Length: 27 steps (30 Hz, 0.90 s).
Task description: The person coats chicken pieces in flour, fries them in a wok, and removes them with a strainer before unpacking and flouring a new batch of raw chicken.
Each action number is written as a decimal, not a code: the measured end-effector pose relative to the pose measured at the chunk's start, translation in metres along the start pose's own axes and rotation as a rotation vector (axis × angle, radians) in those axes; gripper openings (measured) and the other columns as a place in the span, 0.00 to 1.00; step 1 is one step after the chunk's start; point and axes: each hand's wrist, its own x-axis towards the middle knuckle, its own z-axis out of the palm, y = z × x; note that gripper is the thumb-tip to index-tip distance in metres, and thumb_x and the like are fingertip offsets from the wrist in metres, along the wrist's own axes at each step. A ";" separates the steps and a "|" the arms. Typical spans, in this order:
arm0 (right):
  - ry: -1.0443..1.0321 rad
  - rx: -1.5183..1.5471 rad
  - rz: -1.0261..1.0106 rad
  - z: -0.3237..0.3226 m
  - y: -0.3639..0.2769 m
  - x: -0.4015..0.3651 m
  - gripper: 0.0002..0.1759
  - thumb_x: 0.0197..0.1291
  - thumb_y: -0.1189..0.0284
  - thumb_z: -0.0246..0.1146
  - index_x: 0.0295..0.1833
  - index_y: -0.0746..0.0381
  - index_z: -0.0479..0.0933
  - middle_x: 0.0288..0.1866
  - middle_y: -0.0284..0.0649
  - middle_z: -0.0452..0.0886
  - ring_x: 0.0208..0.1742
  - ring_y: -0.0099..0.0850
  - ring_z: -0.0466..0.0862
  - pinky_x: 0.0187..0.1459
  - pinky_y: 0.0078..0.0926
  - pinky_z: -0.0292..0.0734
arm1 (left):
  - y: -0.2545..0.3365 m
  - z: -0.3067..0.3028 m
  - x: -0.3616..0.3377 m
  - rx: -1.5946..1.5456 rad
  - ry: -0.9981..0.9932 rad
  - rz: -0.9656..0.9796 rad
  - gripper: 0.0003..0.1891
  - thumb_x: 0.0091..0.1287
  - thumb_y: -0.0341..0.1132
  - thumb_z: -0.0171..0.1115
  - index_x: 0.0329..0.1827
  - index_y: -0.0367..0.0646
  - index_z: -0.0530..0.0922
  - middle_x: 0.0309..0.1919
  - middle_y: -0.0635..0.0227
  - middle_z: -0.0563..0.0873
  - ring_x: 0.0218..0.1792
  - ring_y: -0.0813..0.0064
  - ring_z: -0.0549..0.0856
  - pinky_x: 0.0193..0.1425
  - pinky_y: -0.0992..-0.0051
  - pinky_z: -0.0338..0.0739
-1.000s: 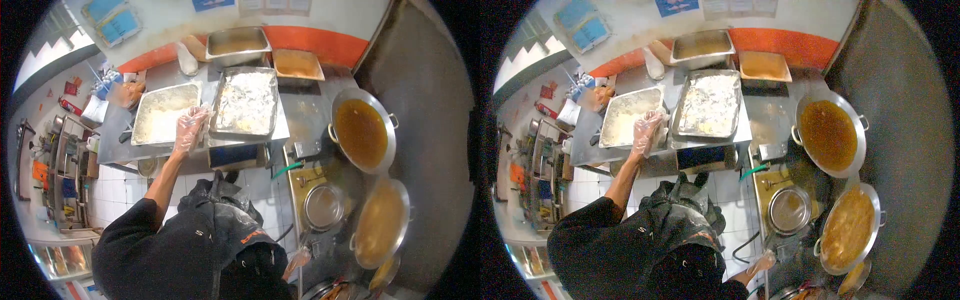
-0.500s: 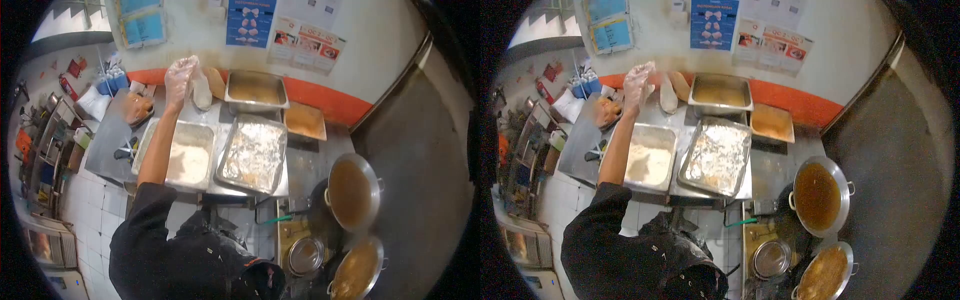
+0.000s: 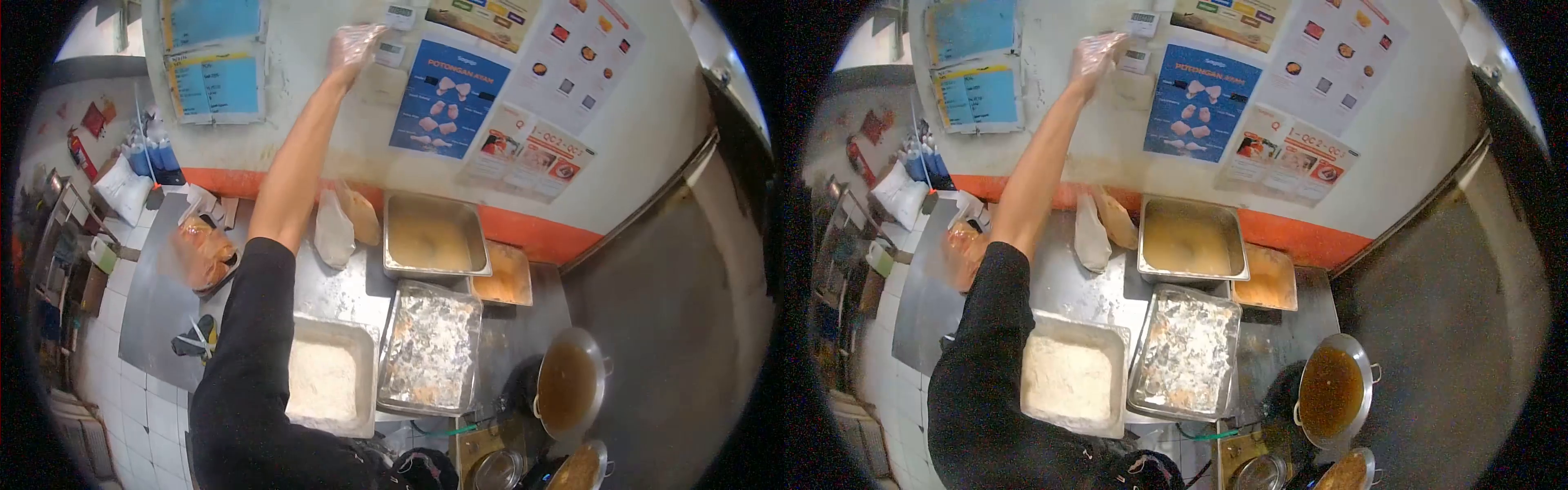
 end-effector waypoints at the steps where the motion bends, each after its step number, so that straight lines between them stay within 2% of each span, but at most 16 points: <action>1: 0.005 -0.018 -0.001 0.010 -0.002 0.015 0.12 0.62 0.77 0.62 0.50 0.72 0.76 0.48 0.47 0.84 0.38 0.33 0.84 0.37 0.33 0.81 | -0.010 0.006 0.014 0.001 0.012 -0.160 0.16 0.63 0.39 0.66 0.52 0.41 0.85 0.50 0.66 0.88 0.51 0.74 0.83 0.58 0.73 0.76; 2: 0.008 -0.032 0.007 0.022 -0.005 0.031 0.12 0.62 0.77 0.62 0.50 0.72 0.76 0.48 0.47 0.84 0.38 0.33 0.84 0.37 0.33 0.81 | -0.018 0.013 0.023 0.002 0.021 -0.319 0.17 0.64 0.41 0.67 0.52 0.42 0.85 0.48 0.68 0.88 0.48 0.75 0.83 0.57 0.72 0.76; 3: 0.011 -0.047 0.008 0.030 -0.005 0.045 0.12 0.62 0.77 0.62 0.50 0.72 0.76 0.48 0.48 0.84 0.38 0.33 0.84 0.37 0.33 0.81 | -0.012 0.020 0.025 -0.003 0.018 -0.323 0.17 0.64 0.41 0.67 0.52 0.42 0.85 0.48 0.68 0.88 0.48 0.75 0.83 0.57 0.72 0.76; 5: 0.017 -0.072 0.025 0.046 -0.005 0.066 0.13 0.62 0.77 0.62 0.50 0.72 0.76 0.48 0.48 0.84 0.38 0.33 0.84 0.37 0.33 0.81 | -0.001 0.030 0.026 -0.057 0.102 -0.339 0.19 0.61 0.46 0.71 0.45 0.38 0.86 0.34 0.70 0.87 0.34 0.79 0.81 0.38 0.74 0.76; 9: 0.031 -0.117 0.055 0.064 -0.002 0.088 0.13 0.62 0.77 0.62 0.51 0.72 0.76 0.48 0.48 0.84 0.38 0.33 0.84 0.37 0.33 0.81 | -0.025 0.039 0.039 -0.179 0.121 -0.324 0.18 0.61 0.46 0.70 0.43 0.38 0.86 0.34 0.70 0.87 0.34 0.79 0.82 0.40 0.74 0.77; 11: 0.032 -0.126 0.066 0.068 0.000 0.092 0.13 0.62 0.77 0.62 0.51 0.72 0.76 0.48 0.48 0.84 0.38 0.33 0.84 0.37 0.33 0.81 | -0.038 0.034 0.041 -0.148 -0.002 -0.183 0.17 0.68 0.45 0.65 0.52 0.43 0.84 0.43 0.70 0.87 0.44 0.76 0.83 0.47 0.72 0.78; 12: 0.035 -0.128 0.068 0.071 0.000 0.096 0.13 0.62 0.77 0.62 0.51 0.72 0.76 0.49 0.48 0.84 0.38 0.33 0.84 0.37 0.33 0.81 | -0.026 0.034 0.039 -0.152 -0.004 -0.184 0.17 0.68 0.45 0.65 0.52 0.43 0.84 0.43 0.70 0.87 0.44 0.76 0.83 0.47 0.72 0.78; 14: 0.039 -0.135 0.078 0.073 0.002 0.097 0.13 0.62 0.77 0.62 0.51 0.72 0.76 0.49 0.48 0.84 0.38 0.33 0.84 0.37 0.33 0.81 | -0.004 0.032 0.035 -0.210 0.012 -0.417 0.15 0.70 0.43 0.62 0.52 0.43 0.84 0.43 0.69 0.88 0.44 0.75 0.84 0.46 0.73 0.79; 15: 0.041 -0.137 0.081 0.074 0.003 0.097 0.13 0.62 0.77 0.62 0.51 0.72 0.76 0.49 0.48 0.84 0.38 0.33 0.84 0.37 0.33 0.81 | -0.007 0.033 0.034 -0.212 0.009 -0.421 0.15 0.70 0.43 0.62 0.52 0.43 0.84 0.43 0.69 0.88 0.44 0.75 0.84 0.46 0.73 0.79; 17: 0.044 -0.139 0.086 0.076 0.003 0.097 0.14 0.62 0.77 0.62 0.51 0.72 0.76 0.49 0.48 0.84 0.38 0.33 0.84 0.37 0.33 0.81 | -0.013 0.031 0.033 -0.257 0.003 -0.308 0.14 0.71 0.41 0.61 0.51 0.41 0.84 0.43 0.66 0.88 0.43 0.75 0.85 0.46 0.72 0.80; 20: 0.053 -0.137 0.095 0.077 0.003 0.098 0.14 0.62 0.77 0.62 0.52 0.72 0.76 0.49 0.48 0.84 0.39 0.33 0.84 0.38 0.33 0.81 | -0.023 0.036 0.037 -0.290 0.034 -0.245 0.15 0.72 0.42 0.61 0.52 0.39 0.83 0.44 0.65 0.88 0.42 0.74 0.86 0.46 0.70 0.80; 24: 0.059 -0.133 0.103 0.078 0.004 0.098 0.14 0.62 0.77 0.62 0.52 0.72 0.76 0.50 0.48 0.84 0.39 0.33 0.84 0.38 0.33 0.81 | -0.027 0.036 0.038 -0.177 0.018 -0.296 0.17 0.72 0.44 0.61 0.51 0.38 0.83 0.44 0.63 0.87 0.42 0.74 0.86 0.45 0.69 0.80; 27: 0.061 -0.131 0.109 0.078 0.002 0.098 0.14 0.62 0.77 0.62 0.52 0.72 0.76 0.50 0.48 0.84 0.39 0.33 0.84 0.38 0.33 0.81 | -0.044 0.030 0.041 -0.359 -0.019 -0.222 0.18 0.71 0.46 0.62 0.50 0.38 0.83 0.45 0.63 0.87 0.40 0.73 0.86 0.44 0.69 0.80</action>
